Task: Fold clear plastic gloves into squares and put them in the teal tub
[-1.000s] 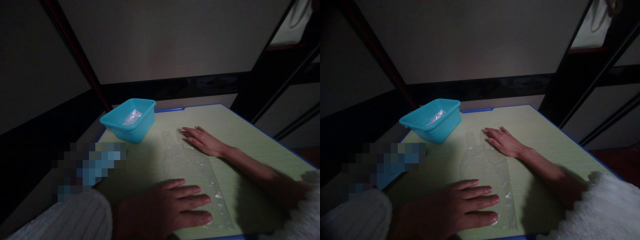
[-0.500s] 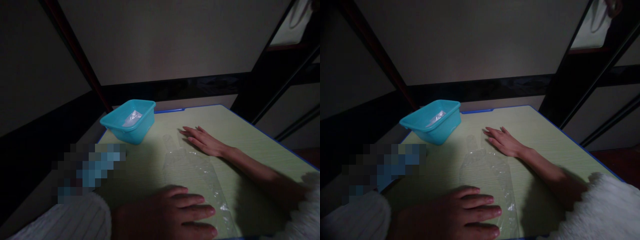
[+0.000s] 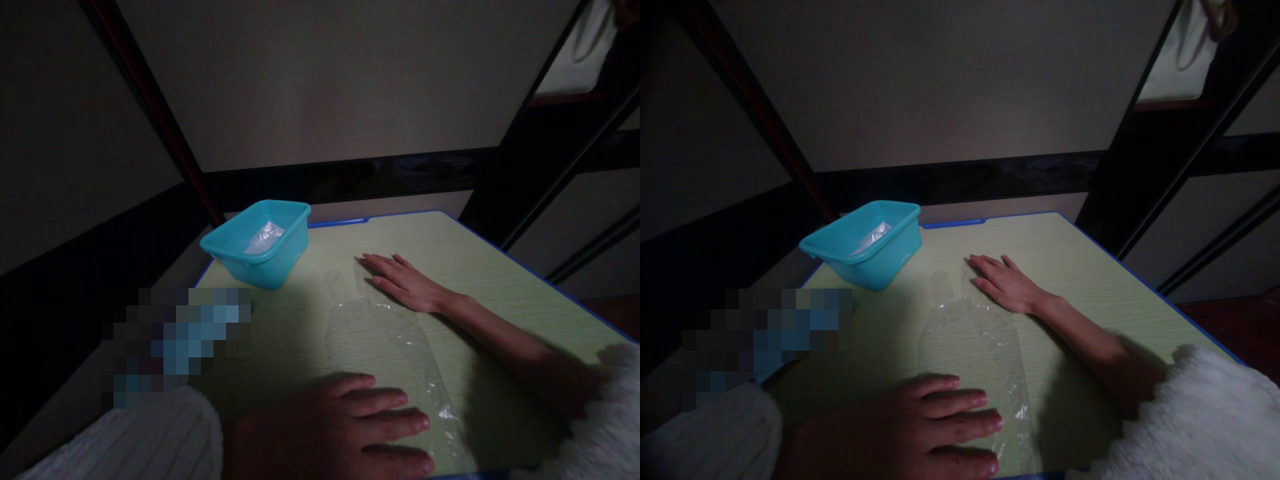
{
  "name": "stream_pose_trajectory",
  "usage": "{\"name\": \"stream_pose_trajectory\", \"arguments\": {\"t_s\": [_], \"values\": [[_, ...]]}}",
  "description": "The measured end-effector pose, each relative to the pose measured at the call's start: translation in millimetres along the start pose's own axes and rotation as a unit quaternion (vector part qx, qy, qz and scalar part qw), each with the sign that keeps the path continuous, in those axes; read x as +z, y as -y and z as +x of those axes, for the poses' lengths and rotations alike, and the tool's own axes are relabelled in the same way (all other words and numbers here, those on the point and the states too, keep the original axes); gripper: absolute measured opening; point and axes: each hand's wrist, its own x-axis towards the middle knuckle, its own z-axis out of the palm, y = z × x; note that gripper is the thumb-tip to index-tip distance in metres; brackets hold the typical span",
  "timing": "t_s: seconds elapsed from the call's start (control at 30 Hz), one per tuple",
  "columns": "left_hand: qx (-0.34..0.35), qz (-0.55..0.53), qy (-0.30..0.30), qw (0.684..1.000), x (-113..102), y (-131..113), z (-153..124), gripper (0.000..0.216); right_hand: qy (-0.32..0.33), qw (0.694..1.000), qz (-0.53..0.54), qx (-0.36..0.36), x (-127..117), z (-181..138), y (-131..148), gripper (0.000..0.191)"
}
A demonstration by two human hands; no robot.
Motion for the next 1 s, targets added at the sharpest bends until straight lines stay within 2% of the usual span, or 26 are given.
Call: {"name": "stream_pose_trajectory", "arguments": {"t_s": [0.17,0.27,0.33,0.37,0.43,0.47,0.57,0.67,0.8,0.9,1.0], "values": [[0.007,-0.032,-0.013,0.999,-2,-1,1,0.042,-0.011,1.000,-0.007,0.021,0,-1,-1,0.057],[-0.037,-0.075,-0.059,0.995,3,10,-2,0.050,-0.042,0.999,-0.009,0.033,0,-2,-2,0.057],[-0.160,-0.103,-0.135,0.972,9,24,-8,0.067,-0.060,0.997,-0.018,0.037,-1,-3,-1,0.056],[-0.224,-0.104,-0.153,0.957,12,32,-11,0.063,-0.066,0.997,-0.023,0.038,-1,-3,-1,0.056],[-0.297,-0.093,-0.139,0.940,18,47,-17,0.056,-0.073,0.996,-0.034,0.035,-1,-3,-1,0.054],[-0.312,-0.088,-0.123,0.938,20,53,-19,0.056,-0.075,0.996,-0.039,0.033,0,-3,-1,0.054],[-0.327,-0.087,-0.065,0.939,22,63,-21,0.056,-0.079,0.995,-0.053,0.027,0,-3,-2,0.053],[-0.323,-0.087,-0.039,0.941,23,65,-23,0.057,-0.081,0.994,-0.063,0.024,-3,-5,-1,0.051],[-0.317,-0.078,-0.042,0.944,26,68,-32,0.063,-0.073,0.995,-0.074,0.000,-10,-10,2,0.050],[-0.319,-0.061,-0.058,0.944,27,70,-37,0.067,-0.076,0.992,-0.084,-0.052,-19,-13,6,0.046],[-0.280,-0.075,-0.087,0.953,25,66,-35,0.068,-0.079,0.987,-0.085,-0.114,-27,-16,12,0.037]]}}
